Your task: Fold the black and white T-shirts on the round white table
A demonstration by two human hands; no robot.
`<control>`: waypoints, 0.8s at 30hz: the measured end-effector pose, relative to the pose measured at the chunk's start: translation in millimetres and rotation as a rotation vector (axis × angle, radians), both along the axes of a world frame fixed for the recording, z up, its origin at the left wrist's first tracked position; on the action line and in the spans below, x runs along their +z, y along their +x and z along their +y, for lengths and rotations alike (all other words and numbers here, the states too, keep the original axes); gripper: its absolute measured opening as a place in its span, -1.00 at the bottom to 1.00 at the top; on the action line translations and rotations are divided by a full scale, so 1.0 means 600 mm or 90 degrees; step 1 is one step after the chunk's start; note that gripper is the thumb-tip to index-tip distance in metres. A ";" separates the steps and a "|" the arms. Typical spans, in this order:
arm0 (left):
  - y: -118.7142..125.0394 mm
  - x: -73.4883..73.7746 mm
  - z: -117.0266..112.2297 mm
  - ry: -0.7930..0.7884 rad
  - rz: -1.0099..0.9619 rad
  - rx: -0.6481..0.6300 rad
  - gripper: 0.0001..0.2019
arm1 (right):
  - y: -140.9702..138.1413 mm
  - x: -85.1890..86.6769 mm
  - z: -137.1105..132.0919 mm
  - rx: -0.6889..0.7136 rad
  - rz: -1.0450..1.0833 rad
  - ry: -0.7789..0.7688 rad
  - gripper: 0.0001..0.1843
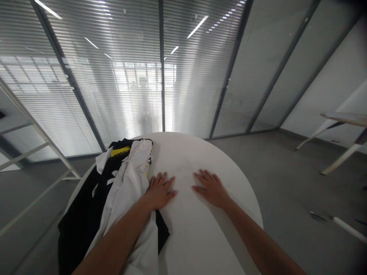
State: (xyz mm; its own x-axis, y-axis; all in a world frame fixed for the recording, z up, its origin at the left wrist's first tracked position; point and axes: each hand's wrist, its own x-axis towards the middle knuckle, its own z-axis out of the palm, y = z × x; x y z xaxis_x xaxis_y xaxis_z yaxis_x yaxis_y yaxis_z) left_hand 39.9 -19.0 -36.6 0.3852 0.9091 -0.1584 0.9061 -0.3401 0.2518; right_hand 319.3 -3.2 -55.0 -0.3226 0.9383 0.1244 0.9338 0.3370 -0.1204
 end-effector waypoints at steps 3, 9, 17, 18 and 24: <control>-0.001 -0.002 0.001 -0.001 -0.008 0.000 -0.25 | 0.002 -0.002 0.001 -0.001 0.006 -0.003 -0.22; 0.000 0.002 -0.002 0.002 -0.014 -0.003 -0.26 | 0.002 -0.003 0.002 -0.006 0.008 -0.003 -0.24; -0.008 0.012 -0.001 0.028 -0.037 -0.020 -0.38 | 0.000 0.002 0.001 -0.009 0.018 -0.004 -0.26; -0.009 0.017 -0.002 0.038 -0.061 -0.021 -0.44 | 0.001 0.001 0.001 -0.009 0.019 -0.003 -0.26; -0.070 0.078 0.026 0.146 -0.356 0.102 -0.66 | 0.003 0.002 0.000 -0.012 0.016 0.006 -0.28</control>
State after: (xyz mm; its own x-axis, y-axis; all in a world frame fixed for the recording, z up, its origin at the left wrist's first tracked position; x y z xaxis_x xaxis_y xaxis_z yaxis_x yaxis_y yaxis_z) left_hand -2.2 -3.6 10.2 0.2087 0.9496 0.2338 0.7021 -0.3119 0.6401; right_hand 321.2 -3.1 -53.6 -0.3020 0.9428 0.1410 0.9365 0.3211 -0.1412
